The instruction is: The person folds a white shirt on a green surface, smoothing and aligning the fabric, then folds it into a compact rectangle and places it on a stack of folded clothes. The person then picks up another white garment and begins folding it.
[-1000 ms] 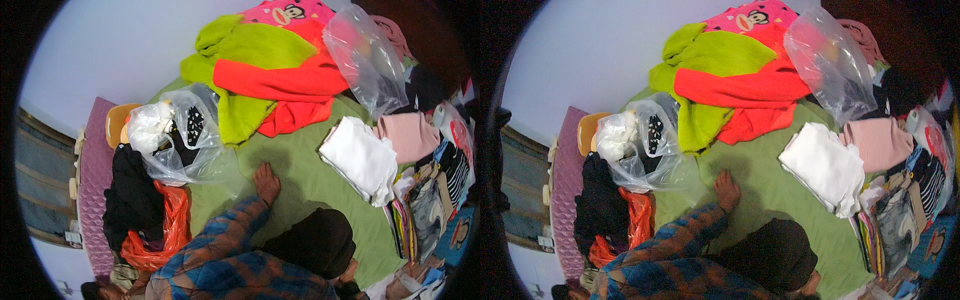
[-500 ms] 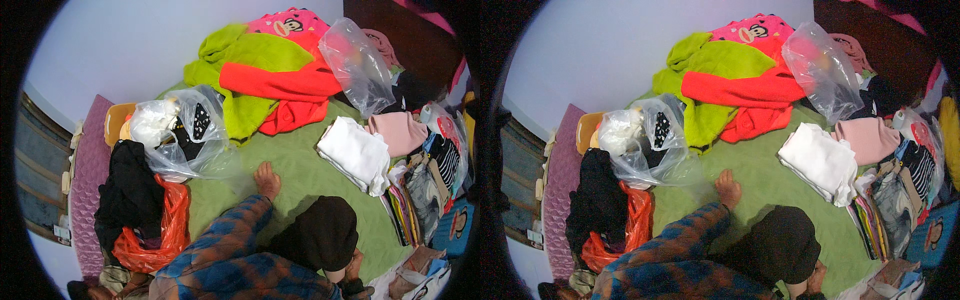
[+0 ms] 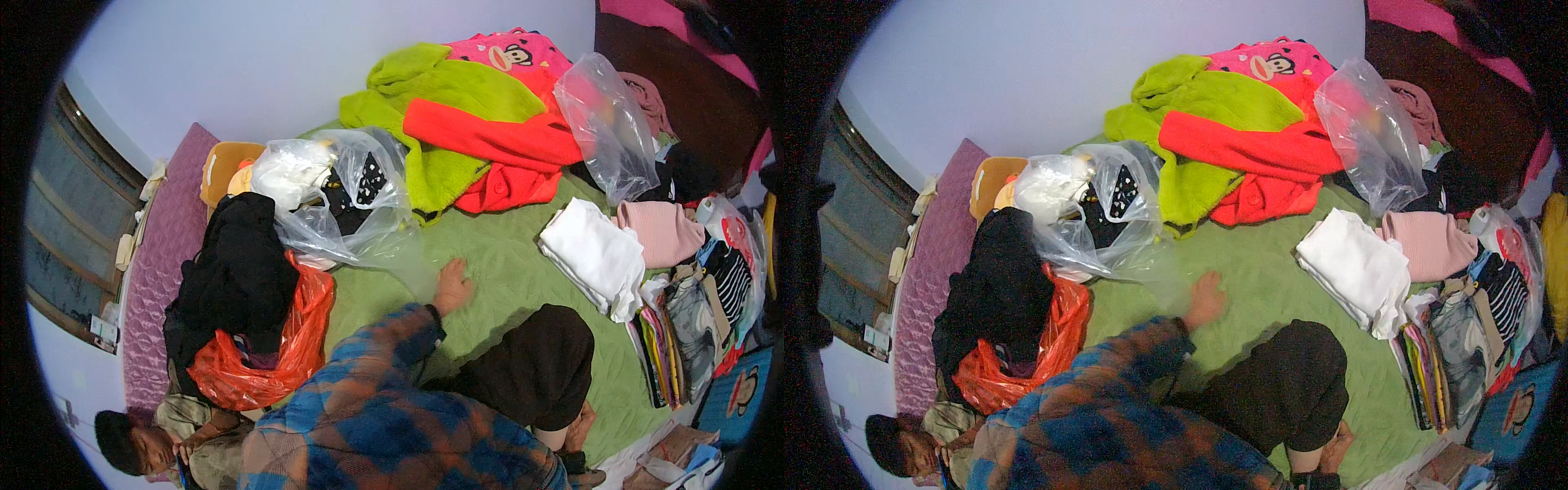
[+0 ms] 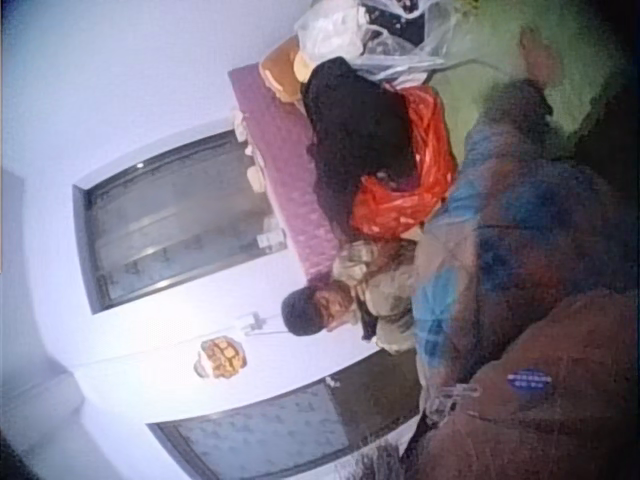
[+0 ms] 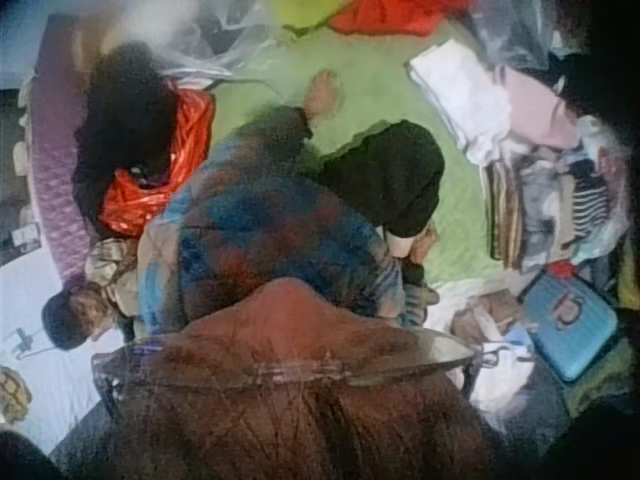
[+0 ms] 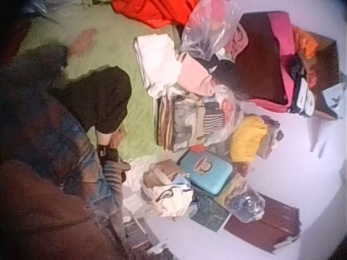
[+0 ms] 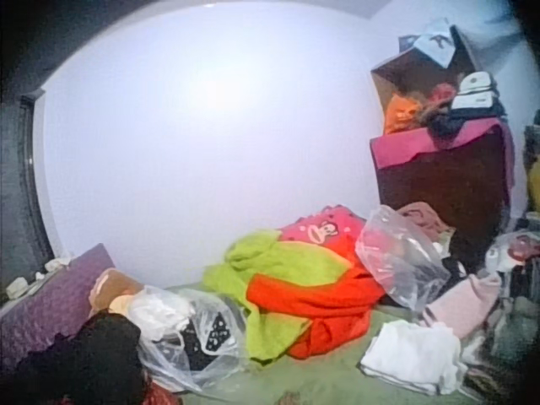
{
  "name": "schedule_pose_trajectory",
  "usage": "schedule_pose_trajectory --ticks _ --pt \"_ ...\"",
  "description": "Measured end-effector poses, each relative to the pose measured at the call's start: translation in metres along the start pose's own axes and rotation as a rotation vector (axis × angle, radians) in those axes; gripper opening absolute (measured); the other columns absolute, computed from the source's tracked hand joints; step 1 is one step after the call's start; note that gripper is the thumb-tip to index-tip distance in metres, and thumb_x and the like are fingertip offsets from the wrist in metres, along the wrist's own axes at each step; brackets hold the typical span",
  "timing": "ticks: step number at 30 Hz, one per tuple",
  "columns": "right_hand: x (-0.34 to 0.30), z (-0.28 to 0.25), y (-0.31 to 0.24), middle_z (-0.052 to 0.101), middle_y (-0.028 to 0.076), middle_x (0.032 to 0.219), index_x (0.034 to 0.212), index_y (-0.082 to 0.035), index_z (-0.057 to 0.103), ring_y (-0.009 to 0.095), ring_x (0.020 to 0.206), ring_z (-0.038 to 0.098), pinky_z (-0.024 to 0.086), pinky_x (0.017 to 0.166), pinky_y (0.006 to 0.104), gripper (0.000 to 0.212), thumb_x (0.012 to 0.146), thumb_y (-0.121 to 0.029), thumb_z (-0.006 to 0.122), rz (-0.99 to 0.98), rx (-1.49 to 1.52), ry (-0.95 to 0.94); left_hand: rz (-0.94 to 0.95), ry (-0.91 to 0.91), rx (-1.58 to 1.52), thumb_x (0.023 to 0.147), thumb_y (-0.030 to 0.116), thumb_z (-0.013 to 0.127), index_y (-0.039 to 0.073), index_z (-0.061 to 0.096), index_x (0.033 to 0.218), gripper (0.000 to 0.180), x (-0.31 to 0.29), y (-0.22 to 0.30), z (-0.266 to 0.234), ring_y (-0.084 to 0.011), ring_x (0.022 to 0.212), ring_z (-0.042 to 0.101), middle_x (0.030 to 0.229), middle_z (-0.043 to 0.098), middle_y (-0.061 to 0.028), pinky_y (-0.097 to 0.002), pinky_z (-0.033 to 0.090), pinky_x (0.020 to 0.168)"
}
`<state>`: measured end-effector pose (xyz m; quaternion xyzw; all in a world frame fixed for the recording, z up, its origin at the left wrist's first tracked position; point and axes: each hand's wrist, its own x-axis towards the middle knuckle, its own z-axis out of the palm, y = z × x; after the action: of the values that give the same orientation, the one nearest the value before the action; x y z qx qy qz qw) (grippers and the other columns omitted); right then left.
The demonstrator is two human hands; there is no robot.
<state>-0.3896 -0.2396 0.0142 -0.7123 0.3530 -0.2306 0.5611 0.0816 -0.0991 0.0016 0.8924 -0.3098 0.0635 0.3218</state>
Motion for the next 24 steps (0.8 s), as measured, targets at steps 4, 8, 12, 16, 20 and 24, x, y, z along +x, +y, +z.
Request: schedule_pose_trajectory --ticks 4,8,12,16,20,24 --pt "0.003 0.016 -0.026 0.058 0.009 0.08 0.103 0.001 0.055 0.02 0.07 0.055 0.046 0.066 0.0334 0.035 0.091 -0.031 0.046 0.017 0.228 0.032 -0.528 -0.017 -0.762 0.09 0.03 0.05 0.009 0.053 0.108 0.027 0.029 -0.041 -0.077 -0.0174 0.086 0.056 0.099 0.056 -0.0072 -0.03 0.045 0.068" --pt "0.003 0.02 -0.059 0.056 0.008 0.08 0.091 0.0 0.052 0.018 0.069 0.053 0.045 0.063 0.0331 0.026 0.092 -0.025 0.044 0.131 0.299 -0.009 -0.558 0.648 -1.277 0.092 0.032 0.05 0.01 0.048 0.11 0.029 0.091 -0.074 -0.145 -0.0126 0.069 0.054 0.082 0.056 0.0008 -0.0247 0.041 0.058" --pt "0.005 0.026 -0.073 0.051 -0.001 0.074 0.077 -0.004 0.048 0.008 0.064 0.045 0.039 0.058 0.0292 0.031 0.094 -0.029 0.045 0.146 0.363 0.006 -0.422 0.588 -1.461 0.088 0.016 0.053 0.009 0.047 0.114 0.028 0.164 -0.095 -0.185 -0.0141 0.064 0.054 0.082 0.055 -0.0033 -0.0272 0.042 0.052" --pt "0.005 0.035 -0.065 0.052 0.0 0.071 0.078 -0.005 0.049 0.01 0.059 0.045 0.04 0.055 0.0304 0.027 0.094 -0.025 0.042 0.248 0.431 0.117 -0.199 0.768 -0.73 0.084 0.004 0.051 0.005 0.046 0.118 0.035 0.243 -0.038 -0.171 -0.0211 0.065 0.056 0.074 0.057 -0.0083 -0.0317 0.046 0.057" --pt "0.005 0.039 -0.053 0.053 0.003 0.073 0.082 -0.004 0.049 0.013 0.06 0.047 0.042 0.056 0.0317 0.025 0.094 -0.025 0.04 0.342 0.602 0.169 -0.053 0.531 -0.042 0.083 0.013 0.054 0.006 0.042 0.125 0.045 0.26 0.033 -0.164 -0.0324 0.08 0.061 0.086 0.061 -0.02 -0.0414 0.049 0.069" --pt "0.004 0.036 -0.047 0.054 0.005 0.076 0.086 -0.003 0.05 0.015 0.064 0.049 0.043 0.058 0.0329 0.025 0.094 -0.025 0.04 0.302 0.574 0.137 0.02 0.134 0.343 0.082 0.021 0.055 0.008 0.038 0.128 0.051 0.207 0.063 -0.164 -0.0377 0.078 0.062 0.08 0.062 -0.0223 -0.0479 0.048 0.066"
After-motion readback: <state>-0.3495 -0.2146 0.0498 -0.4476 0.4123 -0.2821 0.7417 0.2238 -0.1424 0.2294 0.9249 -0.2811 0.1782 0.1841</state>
